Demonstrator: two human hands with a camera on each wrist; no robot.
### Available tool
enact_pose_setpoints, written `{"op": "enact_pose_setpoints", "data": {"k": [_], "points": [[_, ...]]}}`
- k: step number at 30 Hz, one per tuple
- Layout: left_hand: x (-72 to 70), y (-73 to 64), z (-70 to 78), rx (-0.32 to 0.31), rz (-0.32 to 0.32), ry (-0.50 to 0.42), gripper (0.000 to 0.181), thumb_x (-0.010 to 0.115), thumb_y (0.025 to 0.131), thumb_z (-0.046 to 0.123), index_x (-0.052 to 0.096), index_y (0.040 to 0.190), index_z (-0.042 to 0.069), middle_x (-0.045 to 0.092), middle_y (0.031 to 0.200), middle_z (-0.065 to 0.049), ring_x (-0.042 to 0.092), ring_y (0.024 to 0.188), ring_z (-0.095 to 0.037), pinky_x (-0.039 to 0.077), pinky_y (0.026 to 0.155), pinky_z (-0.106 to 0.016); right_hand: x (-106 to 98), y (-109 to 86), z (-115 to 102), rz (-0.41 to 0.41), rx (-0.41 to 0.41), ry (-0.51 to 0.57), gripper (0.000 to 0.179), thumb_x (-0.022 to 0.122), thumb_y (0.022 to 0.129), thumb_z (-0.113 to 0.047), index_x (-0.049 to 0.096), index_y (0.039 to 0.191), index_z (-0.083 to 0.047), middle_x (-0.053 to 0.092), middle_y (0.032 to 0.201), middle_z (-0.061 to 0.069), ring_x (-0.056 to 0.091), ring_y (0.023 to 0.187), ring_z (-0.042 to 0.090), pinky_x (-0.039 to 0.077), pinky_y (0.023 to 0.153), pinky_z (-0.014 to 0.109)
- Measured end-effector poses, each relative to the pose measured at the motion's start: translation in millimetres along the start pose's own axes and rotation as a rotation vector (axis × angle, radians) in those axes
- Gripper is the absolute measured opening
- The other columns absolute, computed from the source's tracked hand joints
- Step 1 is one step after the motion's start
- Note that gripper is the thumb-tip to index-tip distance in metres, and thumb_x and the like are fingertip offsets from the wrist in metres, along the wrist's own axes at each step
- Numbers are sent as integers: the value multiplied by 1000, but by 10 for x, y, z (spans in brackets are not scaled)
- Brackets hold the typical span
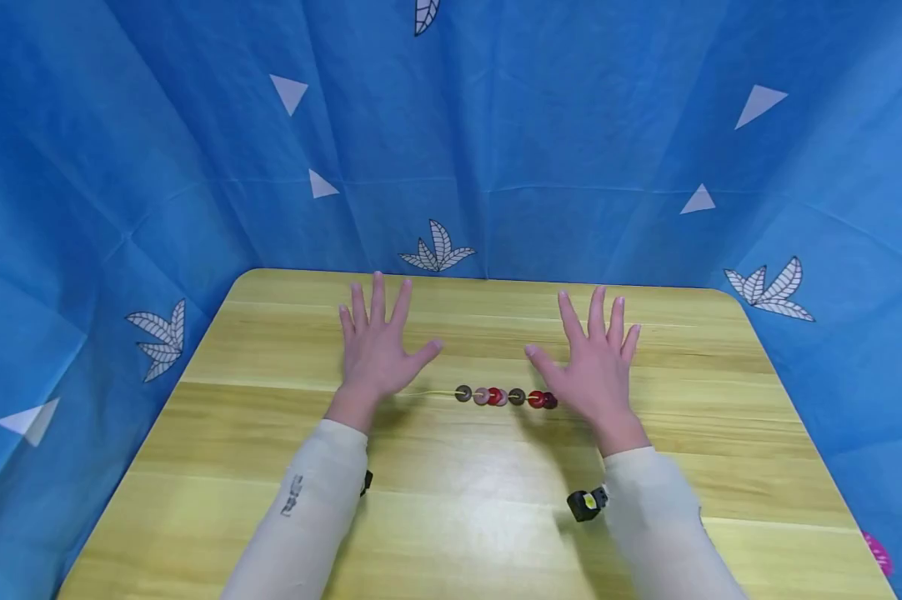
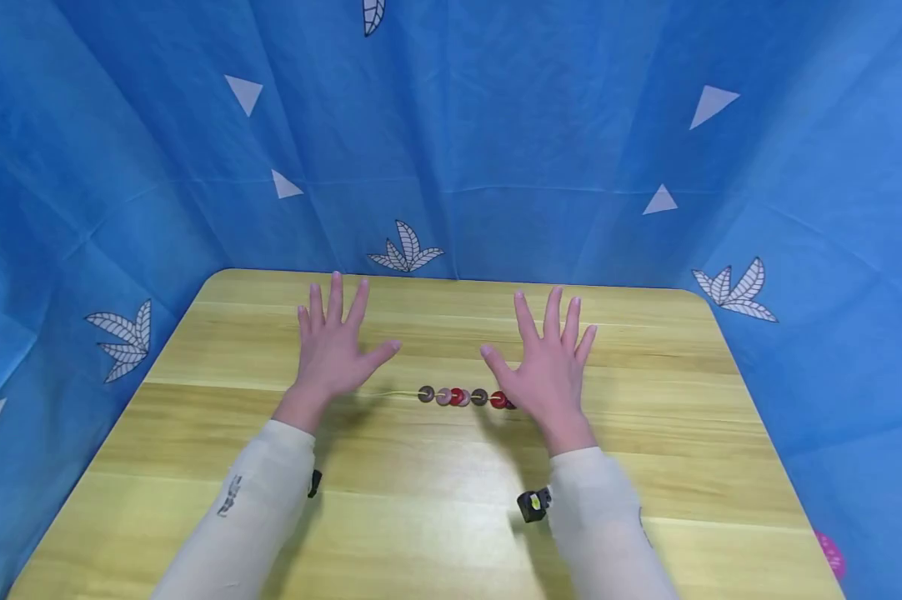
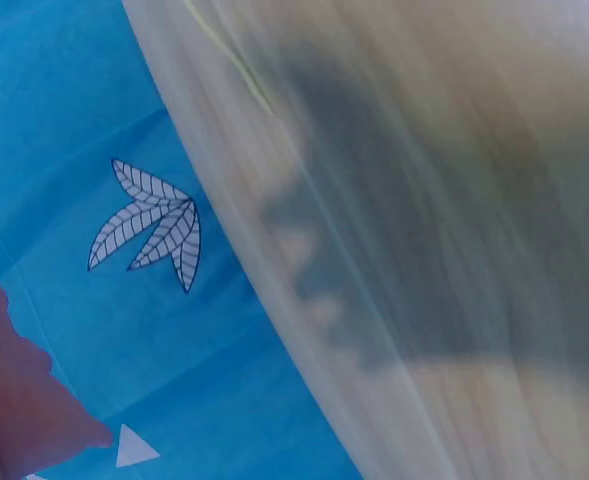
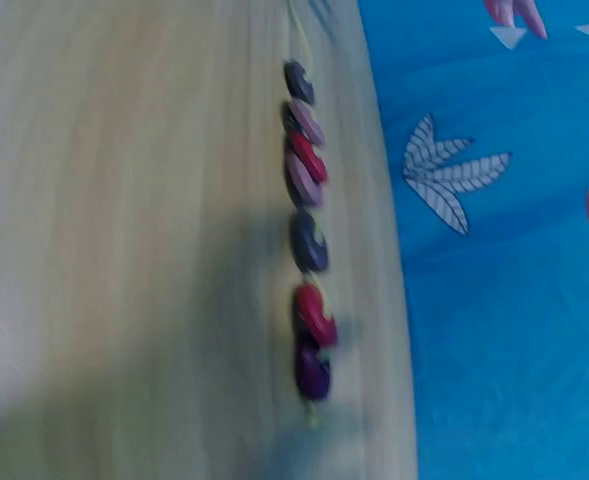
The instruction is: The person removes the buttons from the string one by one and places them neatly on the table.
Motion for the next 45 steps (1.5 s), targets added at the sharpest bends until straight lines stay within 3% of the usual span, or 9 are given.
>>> {"op": "enact_pose_setpoints", "data": {"k": [3, 10, 17, 23, 33, 40, 45], "points": [[61, -12, 28, 7, -23, -17, 100, 52, 87, 75, 2, 161, 31, -17, 164, -10, -25, 144, -36, -5, 113, -60, 112, -28, -74, 4, -36, 19, 85, 54, 90, -69, 23, 160, -31, -6, 165, 15, -22, 146, 31, -12, 110, 63], [260, -47, 109, 54, -82, -33, 97, 66, 85, 65, 20, 161, 25, 2, 164, -18, 8, 146, -45, 22, 109, -63, 356, -118, -269, -11, -129, 62, 76, 64, 89, -59, 42, 154, -25, 14, 163, 18, -4, 149, 37, 3, 111, 67], [374, -77, 181, 73, -131, -42, 96, 71, 84, 60, 25, 160, 24, 11, 162, -20, 21, 142, -44, 28, 107, -61, 533, -160, -376, -18, -184, 66, 61, 70, 87, -49, 59, 140, -22, 39, 153, 17, 26, 142, 43, 16, 108, 68], [473, -60, 225, 105, -185, -34, 93, 72, 84, 57, 28, 159, 23, 18, 160, -20, 27, 140, -43, 29, 107, -60, 647, -209, -405, -53, -185, 76, 43, 75, 86, -43, 71, 123, -20, 55, 136, 12, 42, 126, 39, 27, 99, 62], [569, -69, 250, 122, -259, -41, 85, 76, 84, 49, 39, 154, 18, 30, 154, -20, 35, 136, -41, 30, 108, -57, 801, -235, -427, -102, -191, 58, 31, 76, 85, -39, 77, 110, -22, 61, 124, 9, 49, 115, 35, 33, 91, 58], [617, -108, 284, 192, -325, -46, 70, 77, 84, 44, 54, 144, 15, 49, 135, -14, 47, 121, -31, 40, 96, -49, 867, -249, -433, -141, -197, 43, 14, 75, 85, -35, 78, 96, -27, 62, 121, 7, 49, 114, 32, 32, 93, 60], [676, -128, 278, 211, -351, -38, 61, 77, 84, 44, 61, 137, 18, 53, 126, -9, 49, 113, -27, 42, 91, -47, 907, -235, -460, -149, -221, 36, 8, 73, 85, -31, 78, 90, -28, 62, 118, 5, 50, 113, 31, 32, 93, 60]]}}
Point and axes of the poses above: each hand's wrist, its own y-axis towards the middle knuckle, its own x-axis out of the palm, z = x × y, the point moved 3 cm from there along y, towards the middle knuckle
